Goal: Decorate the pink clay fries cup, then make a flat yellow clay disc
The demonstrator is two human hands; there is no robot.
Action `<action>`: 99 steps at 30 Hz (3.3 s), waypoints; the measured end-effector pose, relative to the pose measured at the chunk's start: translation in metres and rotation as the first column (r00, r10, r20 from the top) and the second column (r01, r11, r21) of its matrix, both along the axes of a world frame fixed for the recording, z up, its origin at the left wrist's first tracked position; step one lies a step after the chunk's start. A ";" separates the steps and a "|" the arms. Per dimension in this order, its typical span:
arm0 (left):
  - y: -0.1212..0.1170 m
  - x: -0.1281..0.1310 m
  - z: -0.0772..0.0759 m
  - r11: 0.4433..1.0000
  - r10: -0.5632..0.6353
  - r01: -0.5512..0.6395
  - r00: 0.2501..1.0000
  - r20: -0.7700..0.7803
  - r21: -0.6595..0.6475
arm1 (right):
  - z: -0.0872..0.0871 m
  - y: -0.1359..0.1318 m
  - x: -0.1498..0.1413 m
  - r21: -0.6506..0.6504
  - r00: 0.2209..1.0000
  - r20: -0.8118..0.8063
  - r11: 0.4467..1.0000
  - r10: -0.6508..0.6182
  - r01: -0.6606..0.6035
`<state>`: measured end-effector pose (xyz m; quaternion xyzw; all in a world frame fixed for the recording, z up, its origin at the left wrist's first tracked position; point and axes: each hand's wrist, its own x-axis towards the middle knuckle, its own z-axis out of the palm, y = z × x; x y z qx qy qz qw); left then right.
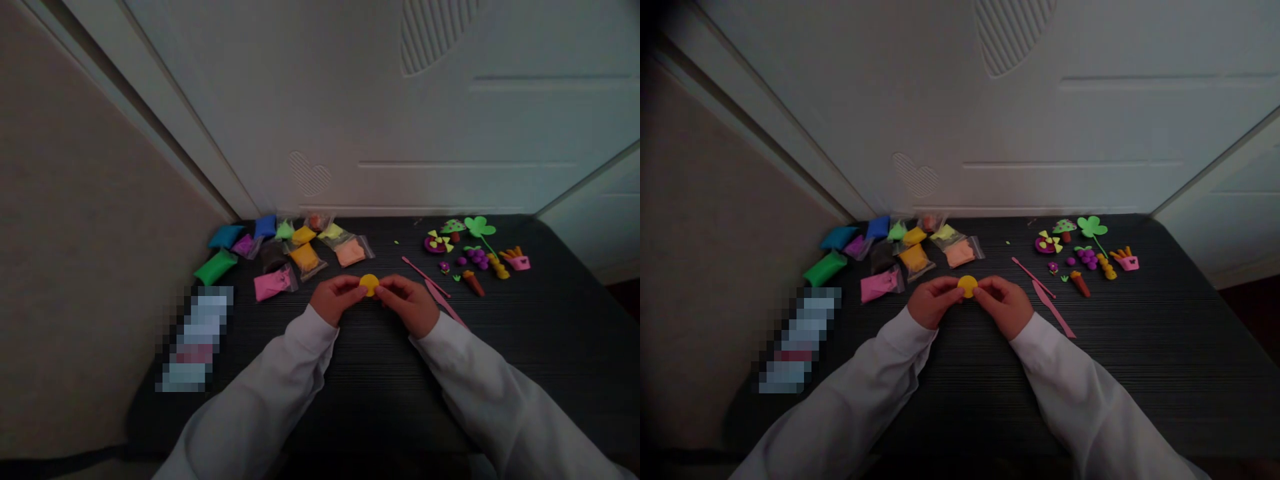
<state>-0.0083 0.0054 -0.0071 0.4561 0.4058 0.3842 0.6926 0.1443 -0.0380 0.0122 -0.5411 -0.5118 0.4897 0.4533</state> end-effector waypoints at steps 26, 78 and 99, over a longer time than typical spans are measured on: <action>-0.003 0.001 0.007 0.987 -0.042 0.062 0.990 -0.134 0.146 | 0.002 0.001 0.000 0.030 0.999 -0.035 0.999 -0.034 0.035; 0.018 -0.057 0.027 0.463 0.798 -0.120 0.488 -0.354 0.878 | -0.007 -0.041 0.013 0.187 0.594 0.804 0.956 -0.017 -0.226; -0.001 -0.104 0.003 0.764 0.559 -0.062 0.560 -0.611 0.642 | -0.022 -0.021 0.015 0.226 0.738 0.667 0.971 -0.099 -0.074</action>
